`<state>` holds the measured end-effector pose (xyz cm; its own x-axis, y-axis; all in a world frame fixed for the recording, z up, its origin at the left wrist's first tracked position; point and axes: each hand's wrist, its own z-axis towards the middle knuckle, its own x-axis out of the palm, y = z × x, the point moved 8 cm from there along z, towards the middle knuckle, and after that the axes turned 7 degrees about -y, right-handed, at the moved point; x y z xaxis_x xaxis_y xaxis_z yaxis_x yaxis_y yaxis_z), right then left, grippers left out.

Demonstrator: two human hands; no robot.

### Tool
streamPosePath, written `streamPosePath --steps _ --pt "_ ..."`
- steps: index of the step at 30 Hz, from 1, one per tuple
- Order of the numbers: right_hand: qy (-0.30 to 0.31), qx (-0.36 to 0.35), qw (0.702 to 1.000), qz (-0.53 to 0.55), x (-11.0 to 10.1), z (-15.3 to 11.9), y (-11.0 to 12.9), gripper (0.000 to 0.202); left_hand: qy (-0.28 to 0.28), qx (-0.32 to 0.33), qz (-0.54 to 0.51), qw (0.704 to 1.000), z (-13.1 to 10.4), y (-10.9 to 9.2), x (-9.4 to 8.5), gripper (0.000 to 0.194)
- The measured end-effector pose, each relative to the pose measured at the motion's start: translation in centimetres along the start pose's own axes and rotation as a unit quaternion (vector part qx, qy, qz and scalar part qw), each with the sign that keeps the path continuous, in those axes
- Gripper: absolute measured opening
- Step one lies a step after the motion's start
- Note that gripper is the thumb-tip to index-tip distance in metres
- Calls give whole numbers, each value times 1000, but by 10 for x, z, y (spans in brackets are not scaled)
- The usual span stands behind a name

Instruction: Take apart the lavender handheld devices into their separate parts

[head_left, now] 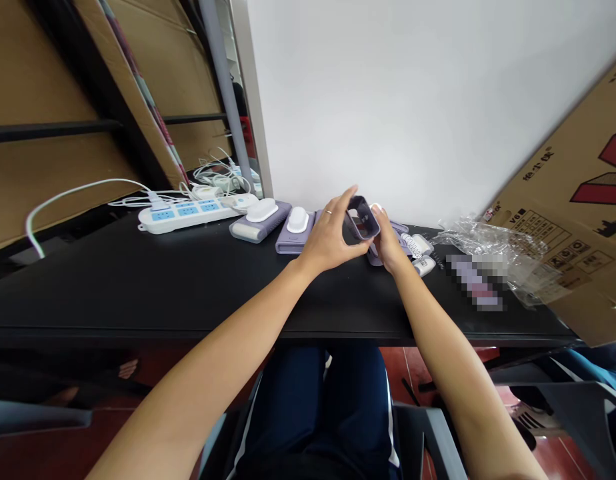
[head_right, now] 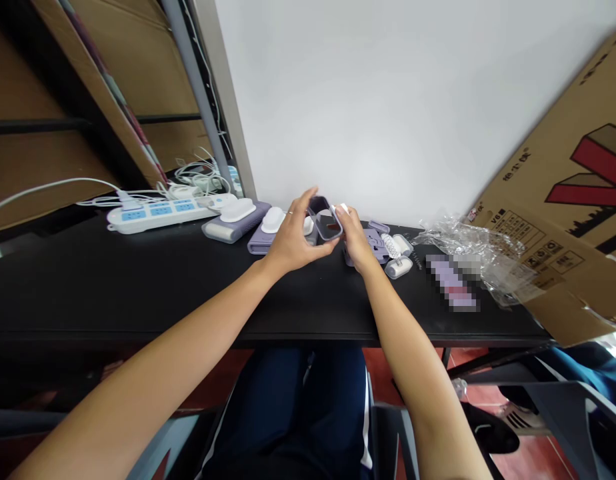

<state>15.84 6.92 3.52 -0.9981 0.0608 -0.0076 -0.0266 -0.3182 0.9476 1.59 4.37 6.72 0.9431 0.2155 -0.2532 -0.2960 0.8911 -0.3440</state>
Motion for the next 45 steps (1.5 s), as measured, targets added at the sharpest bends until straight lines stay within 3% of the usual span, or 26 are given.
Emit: streamPosePath --steps 4,7,10,15,23,31,40,45 --pt "-43 -49 997 -36 -6 -4 16 47 -48 -91 -92 990 3 25 -5 99" --pt "18 -29 999 -41 7 -10 17 44 -87 -149 -145 974 5 42 -11 92" --pt "82 10 996 -26 19 -14 10 49 -83 -203 -196 956 6 52 -12 86" --pt "100 27 994 -17 22 -14 1 49 -60 -261 -255 929 4 53 -8 79" --pt "122 26 992 -25 21 -14 4 54 -31 -279 -290 915 4 52 -1 71" --pt "112 15 994 -7 22 -13 6 57 -33 -318 -312 894 3 55 2 77" --pt "102 17 994 -17 21 -14 5 57 -20 -319 -295 900 4 56 3 75" --pt "97 6 995 -11 23 -14 6 58 -8 -338 -310 889 5 55 2 71"
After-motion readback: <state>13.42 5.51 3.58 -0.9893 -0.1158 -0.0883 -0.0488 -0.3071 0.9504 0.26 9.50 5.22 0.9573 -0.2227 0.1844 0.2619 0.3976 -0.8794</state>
